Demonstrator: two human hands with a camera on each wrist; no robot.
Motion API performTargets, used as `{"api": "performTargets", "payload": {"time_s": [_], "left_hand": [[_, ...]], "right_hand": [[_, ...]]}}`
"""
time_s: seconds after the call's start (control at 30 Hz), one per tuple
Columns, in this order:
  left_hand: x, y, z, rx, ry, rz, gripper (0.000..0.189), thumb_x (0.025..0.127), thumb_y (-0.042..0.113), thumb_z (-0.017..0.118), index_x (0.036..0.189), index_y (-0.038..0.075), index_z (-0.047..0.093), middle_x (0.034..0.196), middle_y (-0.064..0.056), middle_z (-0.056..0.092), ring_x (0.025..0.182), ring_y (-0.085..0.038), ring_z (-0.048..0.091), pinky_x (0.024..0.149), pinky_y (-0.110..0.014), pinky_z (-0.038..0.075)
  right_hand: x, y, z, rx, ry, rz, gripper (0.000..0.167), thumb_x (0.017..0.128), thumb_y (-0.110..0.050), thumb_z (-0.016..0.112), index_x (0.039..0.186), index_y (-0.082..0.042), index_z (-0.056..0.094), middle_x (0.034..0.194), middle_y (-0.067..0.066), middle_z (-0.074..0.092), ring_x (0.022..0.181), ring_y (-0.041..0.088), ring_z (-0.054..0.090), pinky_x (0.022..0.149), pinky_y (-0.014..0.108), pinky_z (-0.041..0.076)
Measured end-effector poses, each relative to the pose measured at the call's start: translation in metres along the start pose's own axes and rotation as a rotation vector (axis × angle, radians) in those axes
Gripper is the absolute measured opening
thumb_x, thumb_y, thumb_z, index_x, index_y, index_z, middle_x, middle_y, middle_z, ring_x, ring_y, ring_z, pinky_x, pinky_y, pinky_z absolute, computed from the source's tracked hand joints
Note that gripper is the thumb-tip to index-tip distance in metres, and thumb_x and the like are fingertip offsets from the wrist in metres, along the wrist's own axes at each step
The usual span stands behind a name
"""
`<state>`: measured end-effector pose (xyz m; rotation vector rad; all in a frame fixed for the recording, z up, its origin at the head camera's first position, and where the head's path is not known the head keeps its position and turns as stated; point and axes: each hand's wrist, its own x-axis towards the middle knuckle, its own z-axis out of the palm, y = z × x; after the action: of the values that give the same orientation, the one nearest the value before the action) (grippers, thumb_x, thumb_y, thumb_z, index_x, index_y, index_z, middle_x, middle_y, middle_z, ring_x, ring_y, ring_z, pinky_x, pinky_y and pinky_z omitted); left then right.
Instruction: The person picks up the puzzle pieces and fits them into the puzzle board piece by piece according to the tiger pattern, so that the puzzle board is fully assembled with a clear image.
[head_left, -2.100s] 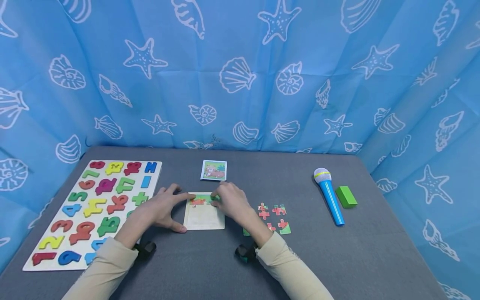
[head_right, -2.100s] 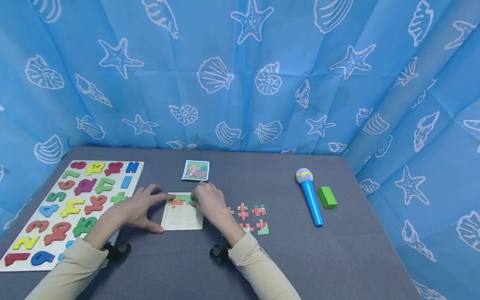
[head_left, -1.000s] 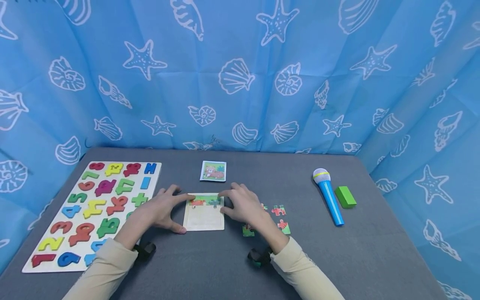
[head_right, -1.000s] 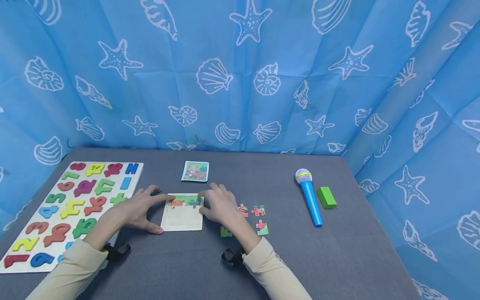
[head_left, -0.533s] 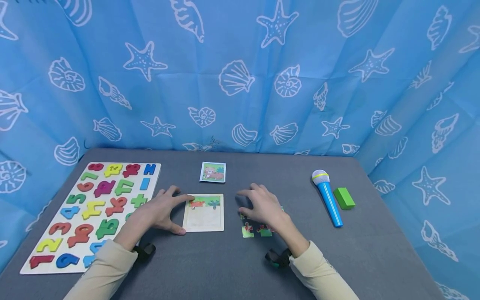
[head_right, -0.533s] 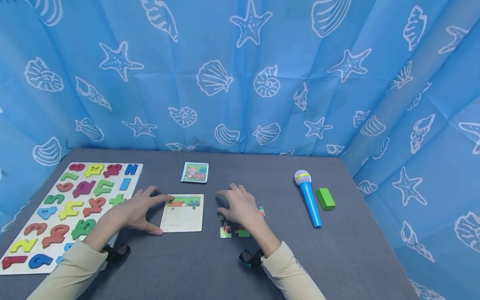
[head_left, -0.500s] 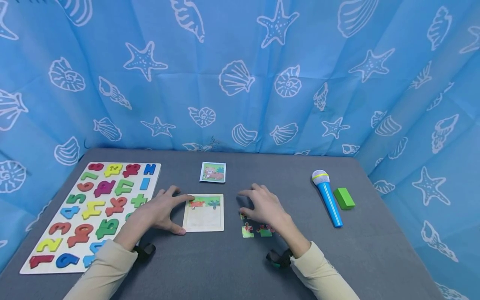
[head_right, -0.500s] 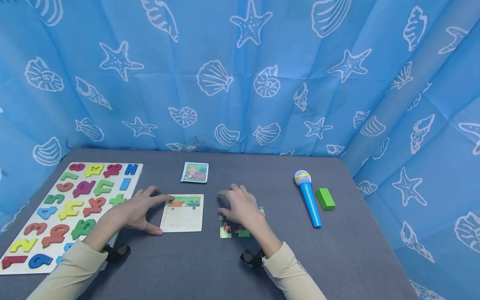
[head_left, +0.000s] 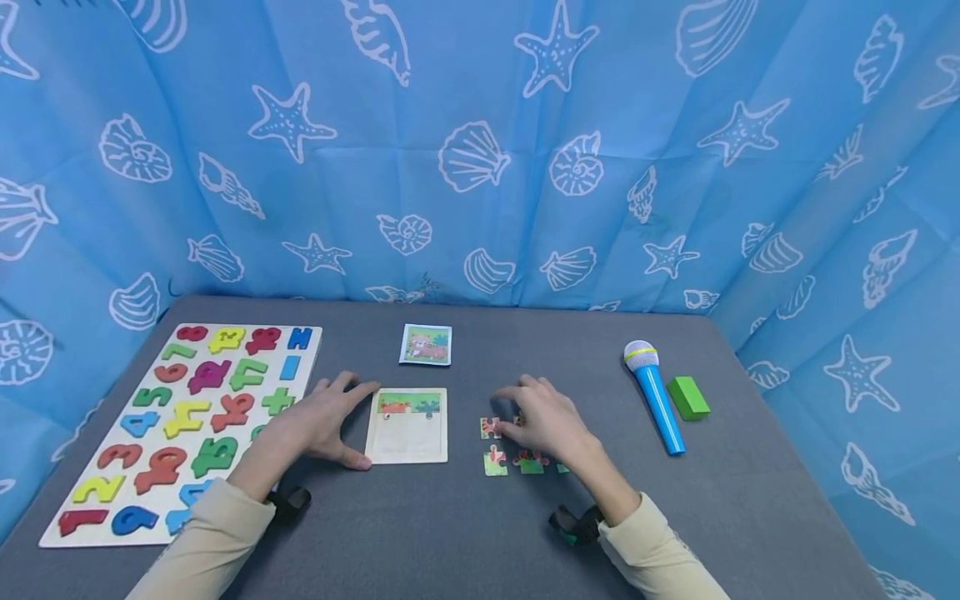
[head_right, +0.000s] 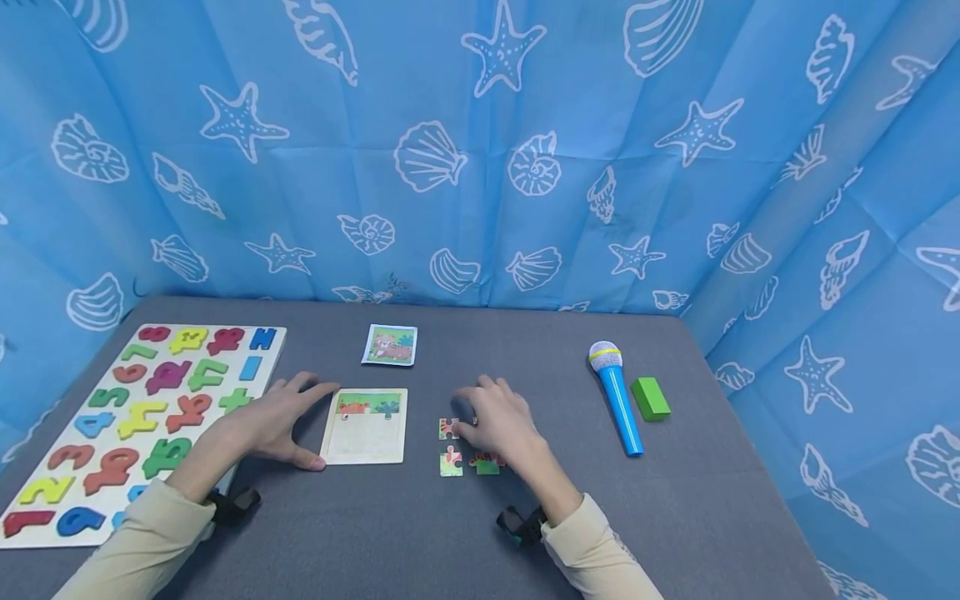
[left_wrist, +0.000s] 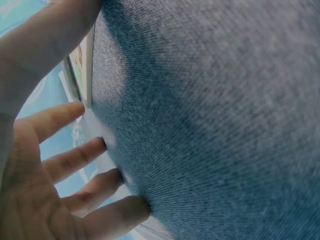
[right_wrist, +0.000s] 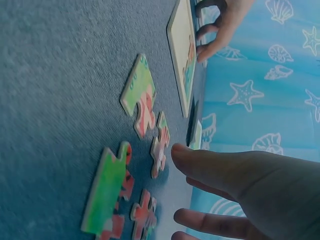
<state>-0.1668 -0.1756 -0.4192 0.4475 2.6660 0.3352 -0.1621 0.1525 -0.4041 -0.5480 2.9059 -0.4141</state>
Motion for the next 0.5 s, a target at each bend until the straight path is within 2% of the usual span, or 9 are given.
{"api": "performTargets", "payload": {"time_s": [0.23, 0.5], "left_hand": [[0.0, 0.001, 0.0, 0.004, -0.011, -0.012, 0.113, 0.066, 0.063, 0.089, 0.157, 0.018, 0.039, 0.158, -0.021, 0.036, 0.133, -0.044, 0.044, 0.099, -0.067, 0.048], [0.0, 0.001, -0.001, 0.002, -0.009, -0.012, 0.111, 0.066, 0.062, 0.089, 0.156, 0.019, 0.04, 0.158, -0.02, 0.036, 0.132, -0.043, 0.044, 0.098, -0.067, 0.048]], "right_hand": [[-0.001, -0.007, 0.009, 0.022, -0.031, -0.029, 0.037, 0.089, -0.033, 0.081, 0.12, -0.015, 0.076, 0.107, 0.007, 0.07, 0.089, 0.02, 0.057, 0.069, 0.038, 0.047], [0.0, -0.012, 0.014, 0.023, -0.013, -0.09, 0.029, 0.088, -0.028, 0.082, 0.112, -0.015, 0.078, 0.099, 0.007, 0.07, 0.08, 0.017, 0.053, 0.06, 0.032, 0.042]]}}
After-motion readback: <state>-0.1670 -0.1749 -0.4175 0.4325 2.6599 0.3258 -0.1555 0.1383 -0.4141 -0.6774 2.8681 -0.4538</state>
